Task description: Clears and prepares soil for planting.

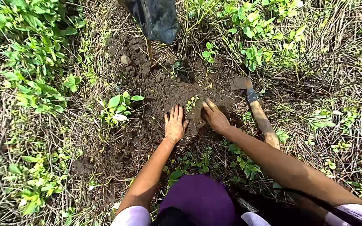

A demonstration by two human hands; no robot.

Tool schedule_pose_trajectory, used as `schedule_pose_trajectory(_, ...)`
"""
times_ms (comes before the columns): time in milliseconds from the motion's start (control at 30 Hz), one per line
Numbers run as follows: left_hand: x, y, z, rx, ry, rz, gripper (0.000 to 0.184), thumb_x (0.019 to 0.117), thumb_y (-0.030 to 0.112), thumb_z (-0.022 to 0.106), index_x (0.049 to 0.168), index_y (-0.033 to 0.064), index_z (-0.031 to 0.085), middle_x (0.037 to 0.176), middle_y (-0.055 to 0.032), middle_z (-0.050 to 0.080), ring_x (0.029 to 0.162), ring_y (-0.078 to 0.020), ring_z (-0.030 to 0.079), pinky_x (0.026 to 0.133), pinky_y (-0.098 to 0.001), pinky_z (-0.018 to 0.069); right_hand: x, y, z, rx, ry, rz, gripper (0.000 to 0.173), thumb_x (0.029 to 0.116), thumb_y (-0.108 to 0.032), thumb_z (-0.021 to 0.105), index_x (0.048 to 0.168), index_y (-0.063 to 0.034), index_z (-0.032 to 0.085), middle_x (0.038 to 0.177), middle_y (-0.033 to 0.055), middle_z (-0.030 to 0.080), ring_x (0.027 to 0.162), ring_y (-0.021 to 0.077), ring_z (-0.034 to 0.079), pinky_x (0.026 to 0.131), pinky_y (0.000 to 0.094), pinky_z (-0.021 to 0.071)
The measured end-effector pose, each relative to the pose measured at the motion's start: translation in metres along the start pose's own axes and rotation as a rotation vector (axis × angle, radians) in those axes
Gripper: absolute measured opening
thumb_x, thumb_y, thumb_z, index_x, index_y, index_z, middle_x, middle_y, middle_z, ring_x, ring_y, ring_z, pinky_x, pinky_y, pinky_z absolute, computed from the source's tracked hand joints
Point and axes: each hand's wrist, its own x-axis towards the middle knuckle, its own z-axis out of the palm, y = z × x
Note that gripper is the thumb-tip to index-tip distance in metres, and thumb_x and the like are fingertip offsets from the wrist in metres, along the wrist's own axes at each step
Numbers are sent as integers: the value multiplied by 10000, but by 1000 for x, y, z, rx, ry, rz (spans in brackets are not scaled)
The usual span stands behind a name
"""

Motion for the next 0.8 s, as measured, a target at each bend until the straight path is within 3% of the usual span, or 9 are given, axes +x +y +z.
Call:
schedule_pose_trajectory(67,13,0,12,43,-42,-9,689,1105,410,414,1643,40,195,1724,-153,169,1600,-338,138,1230,-696,75,4,3,18,-39,-48,5,661,1045,-138,562,1611,28,264,1679,260,239,1542,415,293,1237,545,307)
schedule_pose_trajectory(167,27,0,23,137,-133,-14,637,1122,373,352,1644,43,194,1734,-129,139,1608,-315,108,1248,-660,73,21,2,35,-72,-174,13,673,1076,-223,498,1616,57,210,1703,252,159,1583,399,176,1267,533,228)
schedule_pose_trajectory(267,30,1,10,161,-226,-11,649,1116,386,381,1648,64,197,1738,-114,131,1609,-312,100,1239,-680,54,33,-1,12,-41,-387,34,733,1067,-240,548,1623,54,172,1707,270,102,1591,403,134,1280,520,196)
schedule_pose_trajectory(367,32,4,-21,155,-282,9,633,1099,430,429,1628,105,302,1719,-136,202,1603,-331,122,1227,-707,43,42,6,-44,-57,-481,42,588,1075,-264,555,1572,2,387,1660,248,295,1540,390,308,1244,539,282)
schedule_pose_trajectory(433,25,3,-41,158,-247,49,566,1086,375,495,1568,85,426,1665,-187,321,1578,-377,204,1224,-708,114,26,21,-82,-119,-290,99,347,1050,-157,560,1346,20,602,1419,273,560,1327,446,551,1059,617,466)
schedule_pose_trajectory(500,21,4,-63,214,-233,118,490,1052,289,573,1477,48,541,1592,-226,426,1536,-416,292,1219,-704,159,0,35,-120,-239,-181,290,286,1036,-114,559,1252,68,597,1288,318,588,1199,511,599,892,657,523)
schedule_pose_trajectory(600,44,25,-104,343,-338,245,397,1029,182,587,1381,0,613,1537,-241,489,1510,-431,341,1220,-696,170,-48,54,-163,-300,-340,588,349,1051,-164,565,1243,127,556,1170,389,593,1068,590,619,799,712,516)
schedule_pose_trajectory(700,84,74,-132,401,-342,498,282,992,36,582,1250,-33,676,1374,-237,624,1388,-416,507,1204,-619,278,-73,97,-155,-151,-554,690,481,1014,-405,645,1101,66,687,1084,307,693,1052,513,666,855,708,508)
schedule_pose_trajectory(800,116,139,-142,266,-174,626,285,981,11,576,1241,-9,692,1340,-217,654,1333,-389,569,1194,-543,351,-72,108,-147,65,-491,839,612,892,-503,767,1135,51,674,1128,288,685,1101,478,653,902,694,495)
